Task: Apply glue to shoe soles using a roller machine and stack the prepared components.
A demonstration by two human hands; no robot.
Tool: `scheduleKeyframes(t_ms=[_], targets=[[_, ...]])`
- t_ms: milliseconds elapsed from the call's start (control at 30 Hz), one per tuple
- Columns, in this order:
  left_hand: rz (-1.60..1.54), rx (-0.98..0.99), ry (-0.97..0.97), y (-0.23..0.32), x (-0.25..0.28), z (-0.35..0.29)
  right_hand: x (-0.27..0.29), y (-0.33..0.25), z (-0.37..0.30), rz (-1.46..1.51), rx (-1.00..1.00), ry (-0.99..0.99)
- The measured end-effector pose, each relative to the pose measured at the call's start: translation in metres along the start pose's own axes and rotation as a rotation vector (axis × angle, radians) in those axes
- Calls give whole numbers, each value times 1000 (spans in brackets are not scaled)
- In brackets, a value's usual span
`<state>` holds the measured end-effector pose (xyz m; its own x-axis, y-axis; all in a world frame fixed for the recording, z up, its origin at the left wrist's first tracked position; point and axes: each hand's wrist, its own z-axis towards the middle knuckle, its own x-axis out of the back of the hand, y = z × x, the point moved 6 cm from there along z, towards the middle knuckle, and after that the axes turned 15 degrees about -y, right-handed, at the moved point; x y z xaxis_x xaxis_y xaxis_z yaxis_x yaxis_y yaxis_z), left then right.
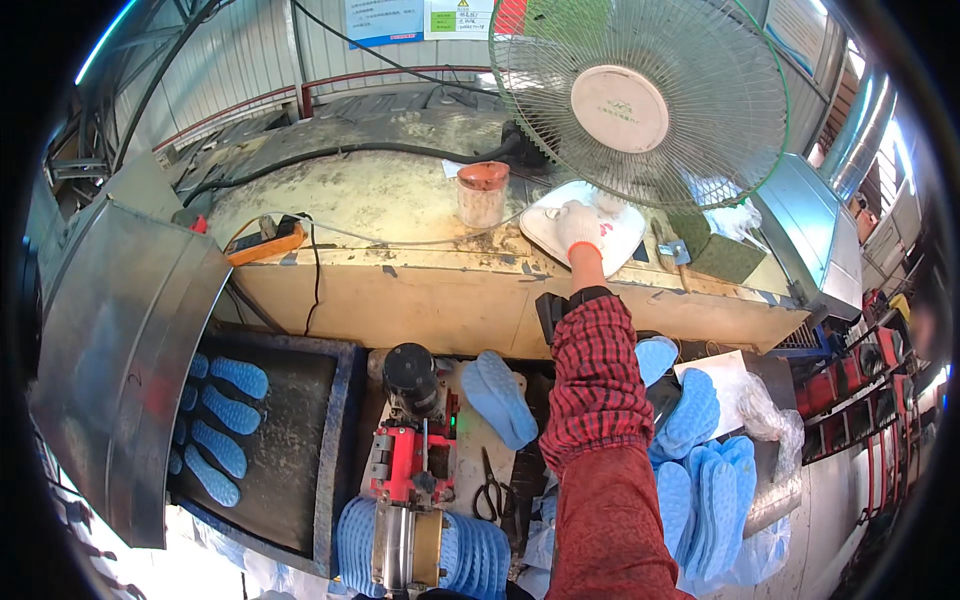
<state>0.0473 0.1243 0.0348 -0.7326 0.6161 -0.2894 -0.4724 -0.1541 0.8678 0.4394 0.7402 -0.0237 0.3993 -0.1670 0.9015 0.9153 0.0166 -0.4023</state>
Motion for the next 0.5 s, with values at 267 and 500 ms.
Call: scheduleKeyframes(t_ms=[267,500], targets=[[-17,-50,-147,8,-12,-5,36,-11,-147,1295,95,308],[-32,-116,-343,20,-28,-18,86,-32,-369,2079,685,108]])
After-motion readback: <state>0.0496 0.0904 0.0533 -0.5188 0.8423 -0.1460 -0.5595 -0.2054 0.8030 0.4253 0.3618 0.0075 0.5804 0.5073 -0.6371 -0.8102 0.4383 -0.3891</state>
